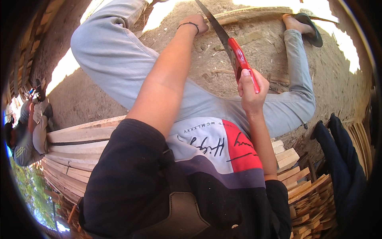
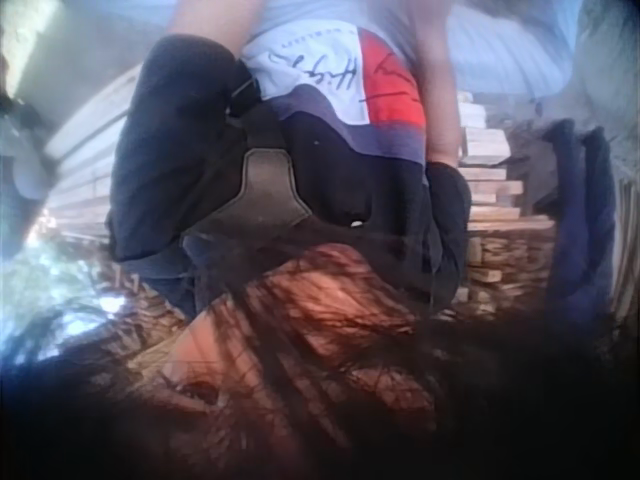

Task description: The person saws a piece of wood with a hand saw while sitting on the ground.

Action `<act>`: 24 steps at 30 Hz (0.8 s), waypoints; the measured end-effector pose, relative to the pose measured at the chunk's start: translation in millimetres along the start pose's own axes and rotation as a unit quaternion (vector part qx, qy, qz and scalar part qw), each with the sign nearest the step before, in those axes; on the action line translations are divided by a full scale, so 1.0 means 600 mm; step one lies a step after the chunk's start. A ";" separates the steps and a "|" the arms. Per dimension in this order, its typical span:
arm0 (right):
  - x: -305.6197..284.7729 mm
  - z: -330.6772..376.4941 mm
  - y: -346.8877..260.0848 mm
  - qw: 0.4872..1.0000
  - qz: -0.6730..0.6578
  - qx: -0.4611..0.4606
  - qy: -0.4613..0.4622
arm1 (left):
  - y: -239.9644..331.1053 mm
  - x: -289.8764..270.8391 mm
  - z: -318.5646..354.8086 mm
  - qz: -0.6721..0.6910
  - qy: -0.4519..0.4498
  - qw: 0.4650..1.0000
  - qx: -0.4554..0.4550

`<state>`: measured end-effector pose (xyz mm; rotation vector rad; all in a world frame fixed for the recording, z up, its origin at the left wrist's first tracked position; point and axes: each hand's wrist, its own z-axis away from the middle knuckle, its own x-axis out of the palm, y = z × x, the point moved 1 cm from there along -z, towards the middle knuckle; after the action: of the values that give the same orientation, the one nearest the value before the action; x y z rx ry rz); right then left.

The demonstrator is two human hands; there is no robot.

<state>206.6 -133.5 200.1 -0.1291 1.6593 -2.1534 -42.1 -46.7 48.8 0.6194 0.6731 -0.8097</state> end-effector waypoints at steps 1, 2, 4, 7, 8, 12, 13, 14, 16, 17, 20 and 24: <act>-0.009 0.013 -0.008 1.000 -0.006 0.003 -0.006 | -0.005 0.002 -0.003 0.002 0.010 1.000 0.000; -0.020 0.027 -0.017 1.000 -0.012 0.007 -0.010 | -0.007 0.005 -0.005 0.003 0.018 1.000 0.001; -0.036 0.056 -0.028 1.000 -0.024 0.013 -0.009 | -0.008 0.000 -0.004 0.003 0.004 1.000 0.003; -0.040 0.062 -0.039 0.999 -0.034 0.019 -0.007 | -0.004 0.008 -0.007 0.018 0.013 1.000 -0.002; -0.039 0.059 -0.041 0.999 -0.040 0.026 -0.011 | -0.002 0.012 -0.008 0.026 0.020 0.999 -0.004; -0.035 0.028 -0.047 0.999 -0.044 0.020 -0.016 | -0.016 0.008 -0.027 0.042 0.011 0.999 0.010; -0.035 0.025 -0.049 0.999 -0.041 0.013 -0.012 | -0.016 0.006 -0.032 0.032 0.004 0.999 0.005; -0.038 0.026 -0.049 0.999 -0.038 0.020 -0.015 | -0.016 0.003 -0.033 0.023 -0.003 1.000 0.001; -0.051 0.033 -0.050 0.999 -0.031 0.031 -0.021 | -0.007 0.001 -0.009 0.042 0.010 0.999 0.004; -0.058 0.040 -0.054 0.998 -0.039 0.039 -0.016 | -0.001 0.000 -0.001 0.052 0.017 0.998 0.006; -0.082 0.074 -0.066 0.996 -0.079 0.050 -0.009 | -0.003 -0.005 -0.001 0.052 0.023 0.998 -0.012; -0.116 0.100 -0.074 0.986 -0.166 0.003 0.004 | -0.018 -0.011 0.003 0.201 -0.082 0.976 -0.010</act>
<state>277.1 -152.7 271.3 -0.4214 1.7375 -2.3987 -53.9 -51.0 52.2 0.6354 0.3850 -0.4691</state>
